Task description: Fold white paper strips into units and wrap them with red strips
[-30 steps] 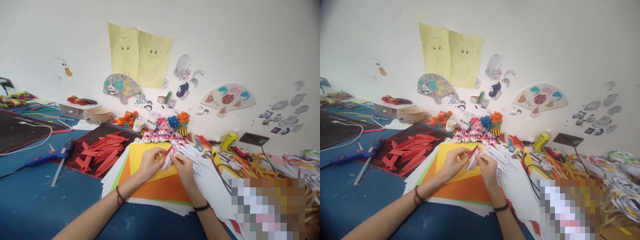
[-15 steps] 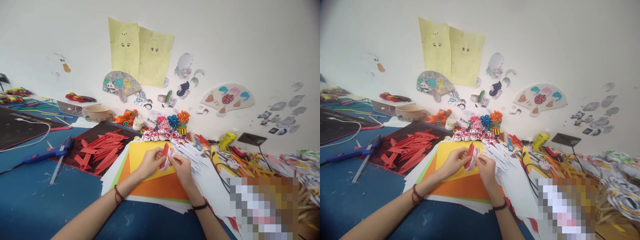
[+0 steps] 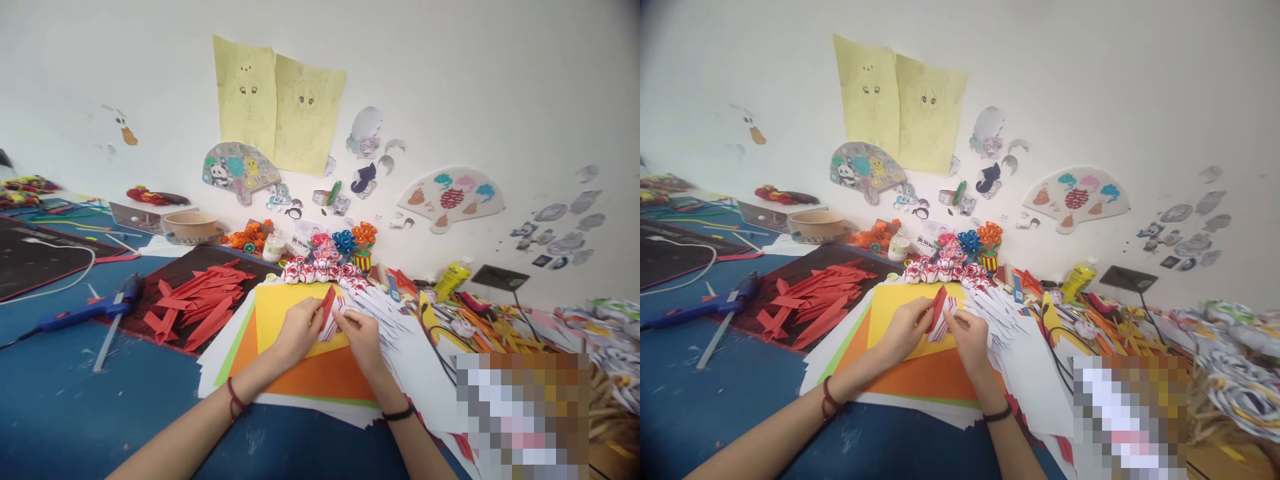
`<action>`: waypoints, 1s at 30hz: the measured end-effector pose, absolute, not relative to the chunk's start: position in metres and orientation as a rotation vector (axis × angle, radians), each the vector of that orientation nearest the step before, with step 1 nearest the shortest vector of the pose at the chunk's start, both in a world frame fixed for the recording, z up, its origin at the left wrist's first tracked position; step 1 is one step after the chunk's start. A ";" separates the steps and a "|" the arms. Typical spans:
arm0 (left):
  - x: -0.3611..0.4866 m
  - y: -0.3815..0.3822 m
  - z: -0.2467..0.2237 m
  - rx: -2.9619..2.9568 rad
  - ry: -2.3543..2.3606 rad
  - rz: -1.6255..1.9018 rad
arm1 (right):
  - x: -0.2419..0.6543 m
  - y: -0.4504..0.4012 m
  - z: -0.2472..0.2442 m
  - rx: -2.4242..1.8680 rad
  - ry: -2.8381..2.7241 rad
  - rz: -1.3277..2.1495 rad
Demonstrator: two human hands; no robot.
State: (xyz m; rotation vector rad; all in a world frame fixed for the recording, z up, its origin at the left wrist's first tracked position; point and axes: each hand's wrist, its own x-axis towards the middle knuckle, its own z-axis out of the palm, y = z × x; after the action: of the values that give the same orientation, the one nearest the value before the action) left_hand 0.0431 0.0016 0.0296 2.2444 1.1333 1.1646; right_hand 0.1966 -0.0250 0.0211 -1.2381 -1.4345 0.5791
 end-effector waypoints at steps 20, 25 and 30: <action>0.034 0.008 0.038 2.111 1.039 1.106 | 0.208 -0.020 0.021 -1.126 -1.356 0.863; 0.027 0.014 0.029 2.317 1.190 0.845 | 0.215 -0.016 0.016 -1.186 -1.221 0.801; 0.032 0.014 0.019 2.516 1.269 0.655 | 0.218 -0.014 0.012 -1.200 -1.100 0.781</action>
State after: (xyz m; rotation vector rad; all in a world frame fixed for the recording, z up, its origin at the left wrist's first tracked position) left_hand 0.0324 0.0141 0.0191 2.5162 1.2691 0.6547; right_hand 0.2184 -0.0135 0.0124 -1.2003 -1.0996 0.7810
